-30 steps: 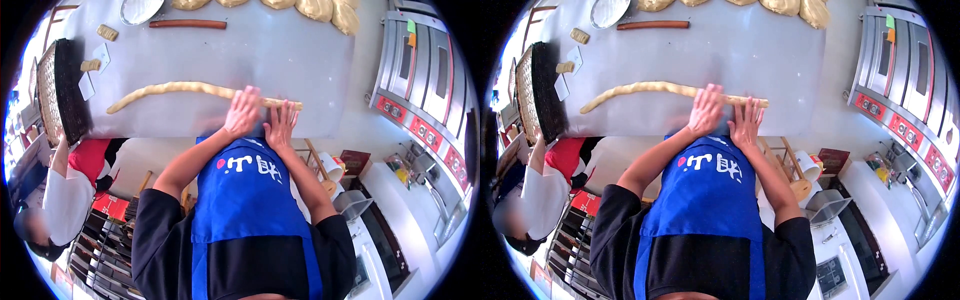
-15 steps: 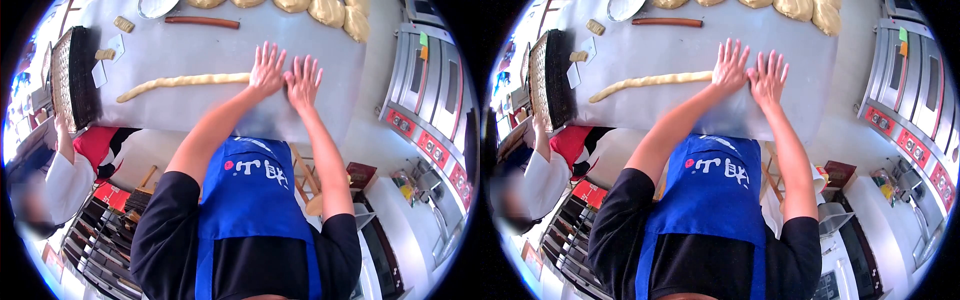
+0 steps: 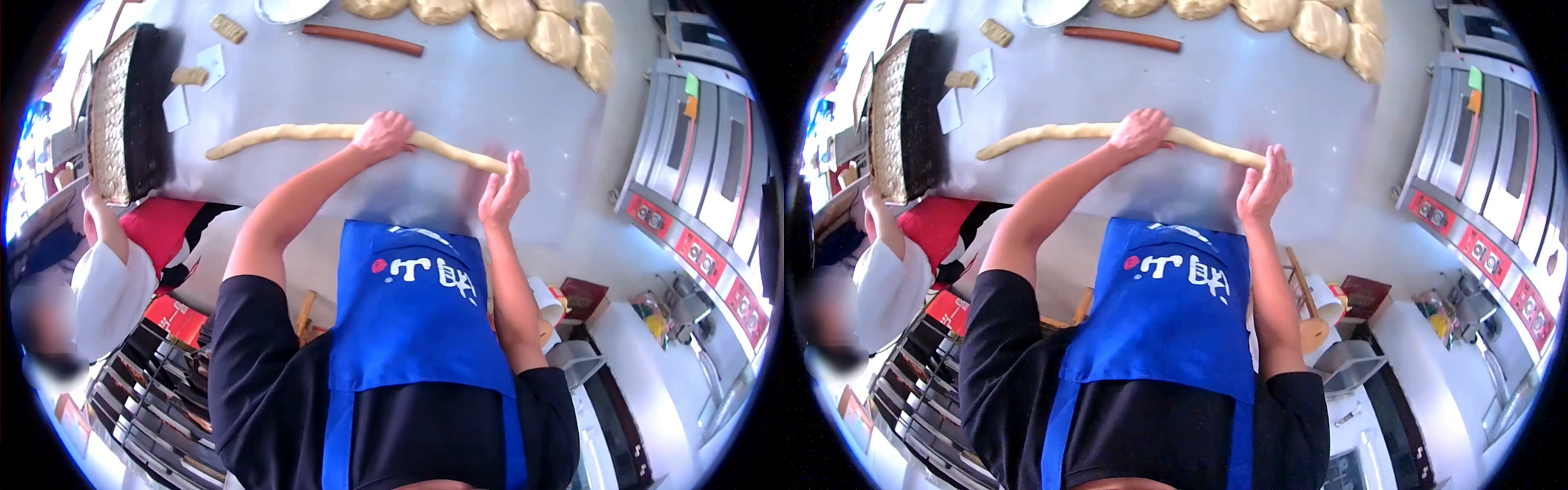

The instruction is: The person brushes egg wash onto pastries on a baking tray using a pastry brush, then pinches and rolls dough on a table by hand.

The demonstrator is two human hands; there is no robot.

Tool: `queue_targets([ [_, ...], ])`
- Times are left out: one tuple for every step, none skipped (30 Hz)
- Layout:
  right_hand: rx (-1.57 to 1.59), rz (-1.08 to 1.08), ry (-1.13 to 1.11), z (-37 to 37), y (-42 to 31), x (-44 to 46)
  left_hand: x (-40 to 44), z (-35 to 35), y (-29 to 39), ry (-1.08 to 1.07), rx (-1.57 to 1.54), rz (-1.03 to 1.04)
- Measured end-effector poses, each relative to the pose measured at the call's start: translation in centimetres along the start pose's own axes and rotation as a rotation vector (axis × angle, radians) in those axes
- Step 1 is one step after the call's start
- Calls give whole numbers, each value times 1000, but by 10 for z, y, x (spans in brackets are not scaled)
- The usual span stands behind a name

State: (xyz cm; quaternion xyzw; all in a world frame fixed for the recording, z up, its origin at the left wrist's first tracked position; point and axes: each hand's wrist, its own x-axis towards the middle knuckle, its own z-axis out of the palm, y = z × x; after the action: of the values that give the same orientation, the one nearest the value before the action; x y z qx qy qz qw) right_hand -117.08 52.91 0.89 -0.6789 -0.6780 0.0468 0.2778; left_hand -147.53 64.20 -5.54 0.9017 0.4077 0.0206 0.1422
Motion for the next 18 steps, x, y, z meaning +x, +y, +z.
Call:
queue_targets([
  [42, 23, -9, 3, -5, -4, 1, -8, 3, -3, -21, 36],
  [82, 42, -22, 5, -9, -7, -3, -17, 3, -4, -47, 70],
  [68, 29, -23, 6, -13, -7, -10, -25, -1, 91, -41, 109],
  [76, 14, -28, 7, -16, -6, -17, -25, -10, 97, -37, 92],
  [85, 27, -34, 8, -18, -7, -26, -26, -21, 77, 6, 38],
  [92, 45, -40, 8, -22, -7, -35, -24, -31, 54, 47, -11],
  [100, 55, -52, 8, -27, -5, -43, -21, -38, 45, -1, -55],
  [107, 47, -55, 11, -30, -4, -44, -16, -41, 47, 3, -65],
  [116, 32, -57, 13, -34, -1, -40, -19, -39, 25, -13, -51],
  [124, 18, -61, 16, -39, 1, -41, -22, -41, 3, -31, -36],
  [134, 1, -68, 18, -42, 3, -46, -28, -46, 6, -28, -48],
  [137, -10, -74, 18, -46, 6, -52, -43, -47, 53, -16, 12],
  [146, -21, -89, 17, -50, 10, -56, -52, -50, 102, -4, 74],
  [155, -30, -101, 17, -53, 15, -65, -50, -60, 108, -4, 69],
  [153, -31, -99, 17, -56, 18, -79, -42, -75, 139, 32, 15],
  [160, -43, -92, 17, -58, 21, -93, -34, -88, 168, 68, -40],
  [169, -57, -87, 20, -62, 22, -106, -27, -97, 139, 34, -69],
  [173, -61, -89, 25, -67, 24, -105, -27, -99, 140, 36, -75],
])
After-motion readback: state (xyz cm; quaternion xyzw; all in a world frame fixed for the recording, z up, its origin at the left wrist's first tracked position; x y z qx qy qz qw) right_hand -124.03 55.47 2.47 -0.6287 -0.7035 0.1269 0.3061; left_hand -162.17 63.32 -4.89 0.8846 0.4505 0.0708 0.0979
